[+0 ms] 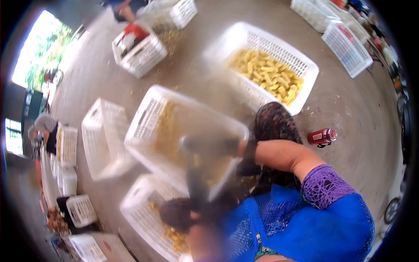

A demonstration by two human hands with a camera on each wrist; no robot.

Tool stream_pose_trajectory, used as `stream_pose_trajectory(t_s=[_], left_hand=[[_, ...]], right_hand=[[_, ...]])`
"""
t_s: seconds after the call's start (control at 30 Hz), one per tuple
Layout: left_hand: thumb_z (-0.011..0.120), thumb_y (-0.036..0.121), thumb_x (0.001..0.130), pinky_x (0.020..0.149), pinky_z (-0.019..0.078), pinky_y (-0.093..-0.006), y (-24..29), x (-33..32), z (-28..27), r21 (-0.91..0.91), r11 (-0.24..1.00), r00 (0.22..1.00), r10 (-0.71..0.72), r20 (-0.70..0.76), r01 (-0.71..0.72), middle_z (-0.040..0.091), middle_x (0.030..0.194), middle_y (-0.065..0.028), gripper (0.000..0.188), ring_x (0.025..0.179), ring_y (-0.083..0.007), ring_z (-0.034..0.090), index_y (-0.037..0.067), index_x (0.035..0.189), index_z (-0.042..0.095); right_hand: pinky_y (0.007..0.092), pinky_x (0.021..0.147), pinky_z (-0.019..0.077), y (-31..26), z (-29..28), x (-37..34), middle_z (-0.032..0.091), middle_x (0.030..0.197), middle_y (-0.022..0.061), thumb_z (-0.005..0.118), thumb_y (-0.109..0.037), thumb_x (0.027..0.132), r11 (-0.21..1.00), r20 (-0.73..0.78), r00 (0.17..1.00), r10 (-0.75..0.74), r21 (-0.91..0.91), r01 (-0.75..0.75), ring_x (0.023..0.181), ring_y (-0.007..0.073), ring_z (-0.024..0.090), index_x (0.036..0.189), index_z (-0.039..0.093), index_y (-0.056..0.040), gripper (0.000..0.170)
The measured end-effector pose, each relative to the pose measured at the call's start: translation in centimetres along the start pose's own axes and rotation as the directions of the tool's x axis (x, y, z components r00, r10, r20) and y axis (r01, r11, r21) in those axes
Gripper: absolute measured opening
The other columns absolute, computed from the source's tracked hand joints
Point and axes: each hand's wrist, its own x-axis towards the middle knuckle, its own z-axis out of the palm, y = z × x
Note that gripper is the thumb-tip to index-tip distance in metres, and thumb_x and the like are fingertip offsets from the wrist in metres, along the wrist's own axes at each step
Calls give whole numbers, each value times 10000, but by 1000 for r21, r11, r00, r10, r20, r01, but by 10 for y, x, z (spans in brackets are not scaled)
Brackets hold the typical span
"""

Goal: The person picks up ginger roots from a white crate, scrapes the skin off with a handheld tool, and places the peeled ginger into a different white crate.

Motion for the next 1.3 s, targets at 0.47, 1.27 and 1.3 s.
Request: stream_pose_trajectory(t_s=[0.47, 1.27, 1.3], left_hand=[[542, 172, 862, 719, 452, -275, 19, 2, -1, -97, 981, 970, -183, -161, 169, 589, 1000, -54, 397, 849, -130, 538, 4, 1221, 547], [546, 218, 927, 885, 452, -322, -6, -7, -12, -90, 961, 956, -271, -110, 262, 578, 1134, -128, 398, 1062, -197, 547, -27, 1239, 508], [546, 218, 927, 885, 452, -322, 9, -14, -10, -81, 963, 958, -264, -112, 256, 578, 1134, -128, 398, 1062, -197, 547, -27, 1239, 508]], right_hand=[[261, 542, 451, -20, -6, -1, 580, 686, 10, 638, -264, 840, 958, 28, 971, 238, -168, -231, 633, 83, 565, 894, 664, -1, 271], [208, 460, 426, 92, -42, 52, 662, 722, 19, 683, -180, 862, 532, 202, 788, -582, -638, 556, 535, 43, 544, 973, 696, -27, 190], [273, 515, 463, 65, -45, 49, 660, 742, 55, 654, -173, 865, 716, -3, 956, -294, -663, 218, 588, 139, 591, 964, 697, -68, 150]])
